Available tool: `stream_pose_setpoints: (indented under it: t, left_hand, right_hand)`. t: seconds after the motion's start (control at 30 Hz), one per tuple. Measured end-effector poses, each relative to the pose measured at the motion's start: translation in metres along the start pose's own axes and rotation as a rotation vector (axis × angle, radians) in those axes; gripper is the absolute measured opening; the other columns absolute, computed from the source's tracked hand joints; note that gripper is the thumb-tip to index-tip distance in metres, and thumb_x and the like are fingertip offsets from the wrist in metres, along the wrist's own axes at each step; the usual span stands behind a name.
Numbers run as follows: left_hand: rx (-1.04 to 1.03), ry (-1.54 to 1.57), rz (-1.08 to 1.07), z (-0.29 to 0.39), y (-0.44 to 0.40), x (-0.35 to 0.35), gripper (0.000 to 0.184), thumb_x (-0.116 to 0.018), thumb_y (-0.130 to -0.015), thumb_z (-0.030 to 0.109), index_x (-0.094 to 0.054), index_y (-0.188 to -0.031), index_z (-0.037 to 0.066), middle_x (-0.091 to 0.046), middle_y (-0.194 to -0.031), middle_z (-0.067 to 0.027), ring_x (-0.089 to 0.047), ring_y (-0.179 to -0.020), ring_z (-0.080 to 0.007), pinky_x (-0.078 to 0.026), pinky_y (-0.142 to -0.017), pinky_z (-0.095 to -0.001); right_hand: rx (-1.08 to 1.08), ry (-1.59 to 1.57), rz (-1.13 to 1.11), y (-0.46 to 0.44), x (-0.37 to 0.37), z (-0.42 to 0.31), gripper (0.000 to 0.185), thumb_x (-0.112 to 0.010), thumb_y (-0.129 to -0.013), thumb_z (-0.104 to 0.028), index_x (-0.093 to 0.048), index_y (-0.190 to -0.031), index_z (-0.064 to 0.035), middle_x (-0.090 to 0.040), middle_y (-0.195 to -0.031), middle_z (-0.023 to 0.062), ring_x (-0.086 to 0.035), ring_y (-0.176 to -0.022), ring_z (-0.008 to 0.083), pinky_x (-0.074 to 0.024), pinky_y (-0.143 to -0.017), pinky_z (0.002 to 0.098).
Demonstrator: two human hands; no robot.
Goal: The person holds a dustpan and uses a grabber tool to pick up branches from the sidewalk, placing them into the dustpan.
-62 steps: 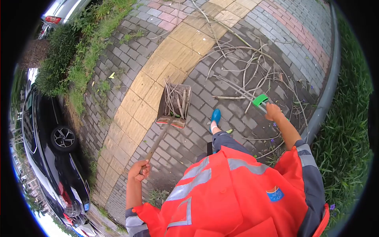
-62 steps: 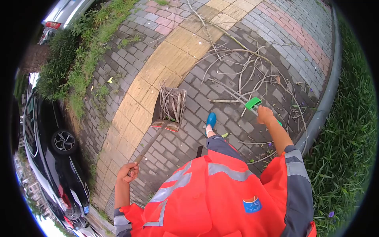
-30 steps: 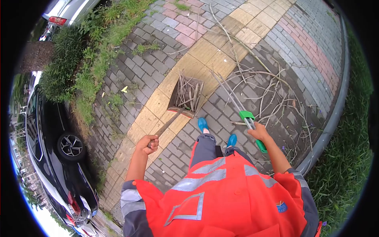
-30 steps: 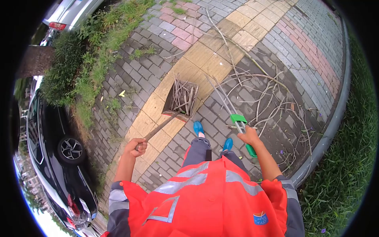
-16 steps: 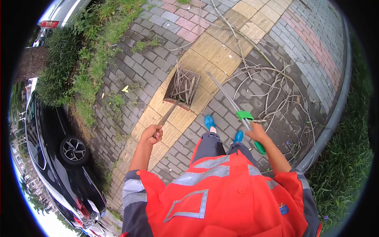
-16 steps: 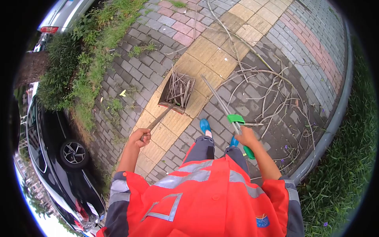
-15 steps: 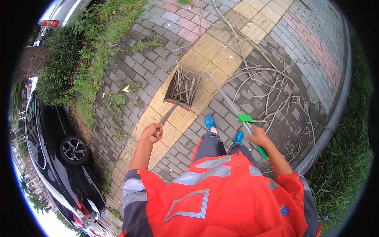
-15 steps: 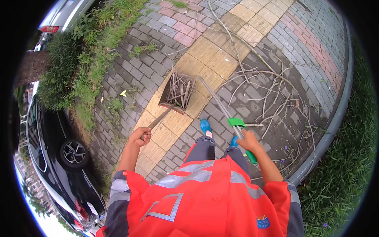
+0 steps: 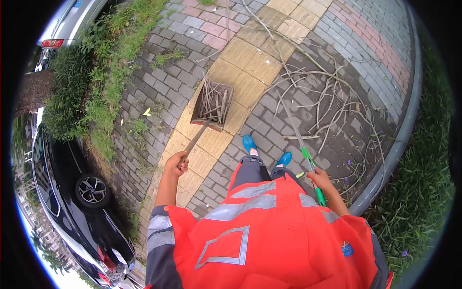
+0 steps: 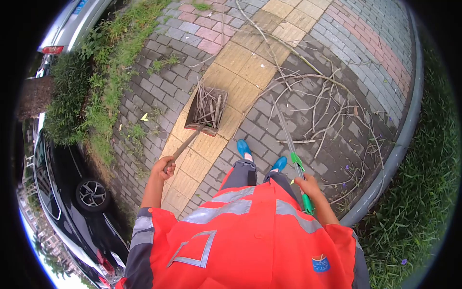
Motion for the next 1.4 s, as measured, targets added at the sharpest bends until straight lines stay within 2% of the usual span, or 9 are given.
stream_pose_setpoints:
  t: [0.23,0.4,0.6,0.77,0.83,0.93,1.17,1.23,1.4]
  left_hand:
    - [0.014,-0.024,0.051,-0.04,-0.011,0.036,0.017,-0.049,-0.084,0.024,-0.044,-0.086,0.008,-0.052,-0.059,-0.0056,-0.037,-0.034,-0.0071,-0.026,-0.03,-0.0196]
    - [0.049,0.018,0.088,-0.057,-0.017,0.04,0.016,-0.051,-0.084,0.023,-0.045,-0.087,0.009,-0.054,-0.061,-0.006,-0.037,-0.034,-0.0074,-0.026,-0.03,-0.0205]
    - [-0.019,-0.024,0.108,-0.054,0.003,0.018,0.015,-0.048,-0.086,0.023,-0.045,-0.085,0.009,-0.055,-0.058,-0.0056,-0.038,-0.033,-0.0074,-0.026,-0.029,-0.0212]
    - [-0.016,-0.048,0.11,-0.052,-0.002,0.017,0.017,-0.048,-0.085,0.026,-0.044,-0.086,0.009,-0.054,-0.059,-0.0059,-0.036,-0.033,-0.0075,-0.026,-0.03,-0.021]
    - [-0.019,-0.043,0.119,-0.051,-0.006,0.02,0.017,-0.048,-0.085,0.026,-0.044,-0.086,0.009,-0.054,-0.059,-0.006,-0.036,-0.033,-0.0075,-0.026,-0.03,-0.0209]
    - [-0.039,-0.027,0.091,-0.054,-0.008,0.024,0.017,-0.048,-0.085,0.026,-0.044,-0.085,0.009,-0.054,-0.059,-0.0063,-0.036,-0.033,-0.0074,-0.026,-0.03,-0.0205]
    - [-0.031,-0.026,0.119,-0.068,-0.001,0.0,0.017,-0.048,-0.084,0.026,-0.045,-0.085,0.009,-0.054,-0.059,-0.0061,-0.037,-0.034,-0.0082,-0.026,-0.03,-0.0203]
    - [-0.033,-0.028,0.126,-0.074,-0.001,-0.004,0.017,-0.048,-0.084,0.026,-0.046,-0.084,0.009,-0.054,-0.059,-0.0057,-0.037,-0.034,-0.0082,-0.026,-0.03,-0.0203]
    - [-0.011,-0.036,0.126,-0.093,-0.011,0.007,0.015,-0.047,-0.085,0.025,-0.047,-0.084,0.01,-0.053,-0.057,-0.0042,-0.037,-0.034,-0.0078,-0.026,-0.031,-0.0202]
  right_hand:
    - [0.029,-0.027,0.229,-0.039,0.028,0.027,0.05,-0.06,-0.061,-0.038,-0.06,-0.088,0.0042,-0.06,-0.078,0.0201,-0.059,-0.072,0.027,-0.0453,-0.065,0.0347]
    - [0.075,0.163,0.298,-0.064,0.024,0.0,0.066,-0.061,-0.057,-0.04,-0.055,-0.096,0.0125,-0.058,-0.097,0.0269,-0.058,-0.091,0.0371,-0.0447,-0.082,0.0396]
    - [0.169,0.398,0.269,-0.067,-0.013,-0.023,0.054,-0.062,-0.061,-0.029,-0.055,-0.095,0.0119,-0.057,-0.097,0.0285,-0.057,-0.092,0.0384,-0.0458,-0.082,0.0404]
    - [0.161,0.336,0.271,-0.06,-0.011,0.009,0.037,-0.059,-0.063,-0.025,-0.061,-0.082,0.0063,-0.062,-0.085,0.0236,-0.061,-0.079,0.0344,-0.0487,-0.072,0.0389]
    - [0.135,-0.025,-0.052,-0.056,-0.014,0.03,0.031,-0.061,-0.065,-0.025,-0.061,-0.081,0.0021,-0.061,-0.073,0.0142,-0.06,-0.061,0.0205,-0.0467,-0.051,0.0325]
    - [0.075,-0.146,-0.194,-0.017,-0.015,0.031,0.028,-0.062,-0.065,-0.025,-0.061,-0.081,-0.0015,-0.057,-0.067,0.0074,-0.051,-0.052,0.0116,-0.0404,-0.042,0.027]
    - [0.143,-0.141,-0.008,-0.014,-0.016,0.054,0.031,-0.06,-0.066,-0.03,-0.06,-0.082,-0.0029,-0.054,-0.064,0.0057,-0.05,-0.05,0.0137,-0.039,-0.043,0.0284]
    - [0.033,-0.233,0.068,-0.02,-0.006,0.067,0.047,-0.059,-0.061,-0.038,-0.062,-0.084,0.0028,-0.062,-0.079,0.0157,-0.058,-0.074,0.0245,-0.0443,-0.066,0.0338]
    - [0.048,-0.463,0.133,-0.018,0.039,0.072,0.049,-0.061,-0.062,-0.039,-0.06,-0.088,0.0023,-0.058,-0.076,0.0149,-0.056,-0.062,0.0252,-0.0446,-0.057,0.0348]
Point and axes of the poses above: each hand's wrist, its own y-axis away from the middle knuckle, its own x-axis out of the back of the hand, z = x × y, the point moved 3 cm from there along -y, towards the middle knuckle
